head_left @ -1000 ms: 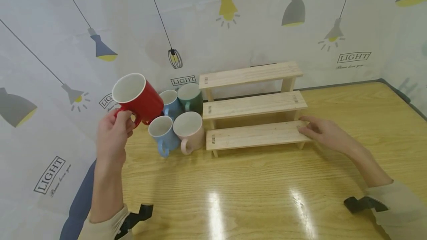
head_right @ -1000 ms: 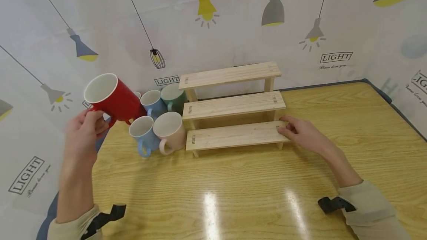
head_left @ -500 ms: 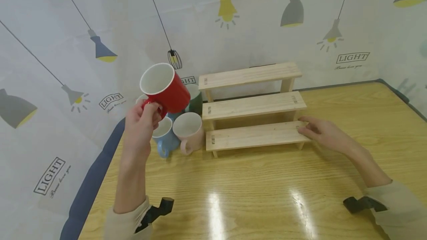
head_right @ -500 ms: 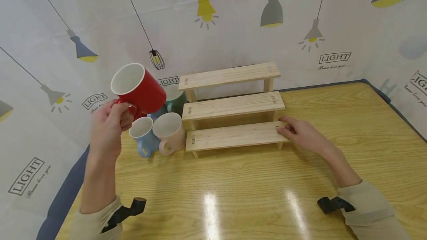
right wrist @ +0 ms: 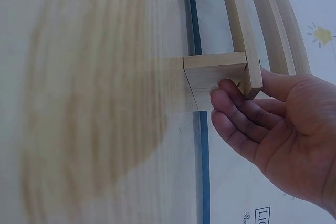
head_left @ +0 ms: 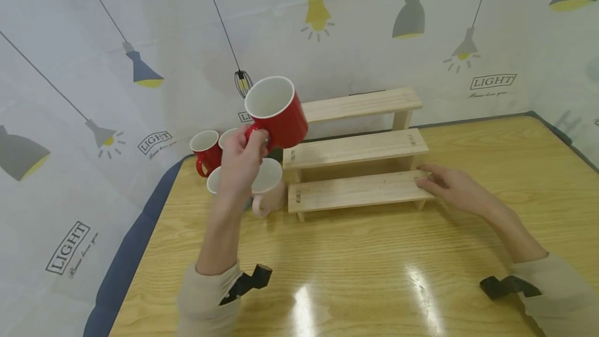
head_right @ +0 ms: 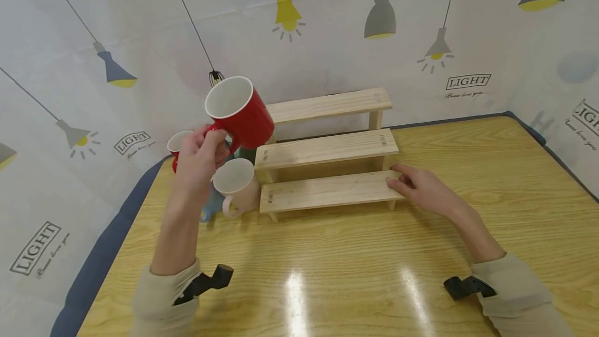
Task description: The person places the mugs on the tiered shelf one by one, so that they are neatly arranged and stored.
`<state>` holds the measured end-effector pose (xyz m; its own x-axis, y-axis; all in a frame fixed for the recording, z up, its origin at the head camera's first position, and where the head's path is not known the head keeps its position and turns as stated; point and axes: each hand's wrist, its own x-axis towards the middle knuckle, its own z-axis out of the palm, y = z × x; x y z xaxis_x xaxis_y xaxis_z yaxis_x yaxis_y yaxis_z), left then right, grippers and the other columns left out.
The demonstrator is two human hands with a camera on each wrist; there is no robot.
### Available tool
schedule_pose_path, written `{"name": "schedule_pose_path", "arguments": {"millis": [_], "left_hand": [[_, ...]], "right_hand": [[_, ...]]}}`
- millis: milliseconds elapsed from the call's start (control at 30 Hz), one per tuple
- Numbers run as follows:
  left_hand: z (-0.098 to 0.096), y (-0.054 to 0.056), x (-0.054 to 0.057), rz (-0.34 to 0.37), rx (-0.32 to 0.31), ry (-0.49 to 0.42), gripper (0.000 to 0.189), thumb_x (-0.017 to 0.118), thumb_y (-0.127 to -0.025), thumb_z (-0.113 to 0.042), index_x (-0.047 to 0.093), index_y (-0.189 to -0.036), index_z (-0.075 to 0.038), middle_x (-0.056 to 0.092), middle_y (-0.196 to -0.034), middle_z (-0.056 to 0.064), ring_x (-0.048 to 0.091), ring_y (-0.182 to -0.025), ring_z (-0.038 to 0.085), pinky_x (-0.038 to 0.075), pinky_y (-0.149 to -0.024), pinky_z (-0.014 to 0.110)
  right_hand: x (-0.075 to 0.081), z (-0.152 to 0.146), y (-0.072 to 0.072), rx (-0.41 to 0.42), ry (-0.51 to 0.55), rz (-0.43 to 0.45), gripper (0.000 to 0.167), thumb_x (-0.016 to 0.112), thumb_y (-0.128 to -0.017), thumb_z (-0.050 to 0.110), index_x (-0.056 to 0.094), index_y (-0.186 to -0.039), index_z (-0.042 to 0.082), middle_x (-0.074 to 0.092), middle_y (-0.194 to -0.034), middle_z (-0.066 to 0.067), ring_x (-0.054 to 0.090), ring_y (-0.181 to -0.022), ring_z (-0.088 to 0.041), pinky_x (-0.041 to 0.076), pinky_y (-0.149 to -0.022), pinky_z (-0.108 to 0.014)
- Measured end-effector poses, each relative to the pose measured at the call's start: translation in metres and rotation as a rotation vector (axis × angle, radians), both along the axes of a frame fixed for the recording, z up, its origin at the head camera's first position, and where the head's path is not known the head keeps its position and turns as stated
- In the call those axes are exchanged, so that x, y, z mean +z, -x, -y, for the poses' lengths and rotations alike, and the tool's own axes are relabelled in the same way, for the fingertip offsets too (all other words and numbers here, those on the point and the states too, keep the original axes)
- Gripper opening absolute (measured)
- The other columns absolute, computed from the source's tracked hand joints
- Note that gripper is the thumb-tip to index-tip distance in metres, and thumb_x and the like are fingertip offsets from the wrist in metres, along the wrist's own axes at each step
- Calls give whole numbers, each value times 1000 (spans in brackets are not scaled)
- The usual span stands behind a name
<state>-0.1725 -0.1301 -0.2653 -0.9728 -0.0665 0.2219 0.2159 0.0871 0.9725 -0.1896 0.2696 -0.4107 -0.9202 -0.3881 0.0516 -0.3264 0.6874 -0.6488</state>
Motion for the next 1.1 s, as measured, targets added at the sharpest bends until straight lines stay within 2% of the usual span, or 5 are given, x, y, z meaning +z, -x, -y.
{"name": "schedule_pose_path", "arguments": {"millis": [267, 400, 500, 700, 1100], "left_hand": [[-30, 19, -4, -2, -72, -57, 18, 48, -100, -6, 54, -83, -2, 47, -68, 3, 50, -71, 14, 46, -78, 28], [-42, 25, -7, 84, -75, -69, 16, 51, -101, -11, 59, -95, 0, 52, -80, 7, 53, -88, 17, 44, -80, 30], [-50, 31, -8, 100, -51, -10, 16, 52, -100, -15, 58, -93, -1, 50, -77, 6, 49, -83, 17, 39, -72, 29], [-67, 47, -12, -17, -34, 93, 19, 54, -97, -11, 57, -83, 1, 44, -62, 1, 42, -63, 14, 33, -55, 25], [-92, 71, -17, -14, -88, 101, 19, 54, -99, -14, 57, -83, -4, 50, -72, 4, 46, -69, 16, 37, -57, 26]], "right_hand": [[1, 1, 0, -2, 10, 11, 56, 53, -106, 29, 41, -144, -11, 70, -106, -16, 68, -94, -28, 53, -84, -52], [1, 1, -1, -5, 9, 17, 57, 52, -106, 29, 41, -145, -11, 69, -109, -18, 67, -97, -31, 52, -85, -54], [1, 1, -1, -10, 4, 17, 58, 52, -106, 30, 41, -145, -11, 68, -111, -22, 67, -100, -35, 52, -86, -56], [2, 0, -2, -21, -2, 20, 57, 52, -106, 31, 41, -145, -10, 68, -113, -24, 66, -101, -37, 51, -88, -57], [1, 0, 0, -8, 1, 0, 56, 53, -106, 28, 42, -143, -12, 69, -104, -15, 66, -91, -24, 53, -80, -47]]}}
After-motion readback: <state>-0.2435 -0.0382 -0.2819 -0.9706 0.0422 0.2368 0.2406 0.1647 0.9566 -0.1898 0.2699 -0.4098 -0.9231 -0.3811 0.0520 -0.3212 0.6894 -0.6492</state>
